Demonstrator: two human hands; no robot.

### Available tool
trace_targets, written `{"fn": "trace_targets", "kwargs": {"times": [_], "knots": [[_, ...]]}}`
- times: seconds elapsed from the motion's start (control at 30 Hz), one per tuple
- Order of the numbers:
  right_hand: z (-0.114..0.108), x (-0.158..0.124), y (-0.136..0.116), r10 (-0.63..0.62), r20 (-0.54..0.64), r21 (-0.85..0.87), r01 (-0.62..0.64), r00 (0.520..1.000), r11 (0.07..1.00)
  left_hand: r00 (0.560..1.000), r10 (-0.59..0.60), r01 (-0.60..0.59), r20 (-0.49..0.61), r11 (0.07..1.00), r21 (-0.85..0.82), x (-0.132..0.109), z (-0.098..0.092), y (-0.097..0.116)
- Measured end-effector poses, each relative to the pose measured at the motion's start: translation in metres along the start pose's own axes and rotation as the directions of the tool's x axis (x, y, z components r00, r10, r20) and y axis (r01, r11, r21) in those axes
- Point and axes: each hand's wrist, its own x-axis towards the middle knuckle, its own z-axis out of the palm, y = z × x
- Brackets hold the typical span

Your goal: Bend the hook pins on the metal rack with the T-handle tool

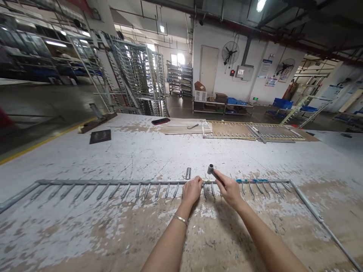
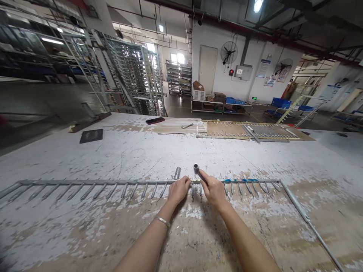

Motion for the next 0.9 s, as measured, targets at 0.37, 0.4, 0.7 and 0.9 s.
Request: {"fn": "trace_targets", "kwargs": {"times": [0.37,0.4,0.7,0.9], "knots": [[0.0018,-0.0020,0.0011,-0.035,-0.061,0.078,0.040,0.998,0.996,1.000,-0.016,0.016,-0.006,1.000,-0.021,-0.0004,-0.0016,0.0001],[0.0037,-0.0033,0.0021,-0.034,-0.066,0.085,0.039,0.997,0.996,1.000,-0.026,0.026,-0.009,0.999,-0.026,-0.0002,-0.0016,0.0002],[0.0055,-0.0042,0.0016,-0.009,-0.125,0.131,0.025,0.992,0.991,0.999,-0.012,0.012,-0.050,1.000,0.010,0.0010,0.0046,0.0009],[0.0008,-0.0007,-0.0006,0.119,0.144,-0.050,-0.113,0.982,0.992,0.999,-0.030,0.030,-0.025,1.000,0.004,0.0014,0.0018,0.0006]]}}
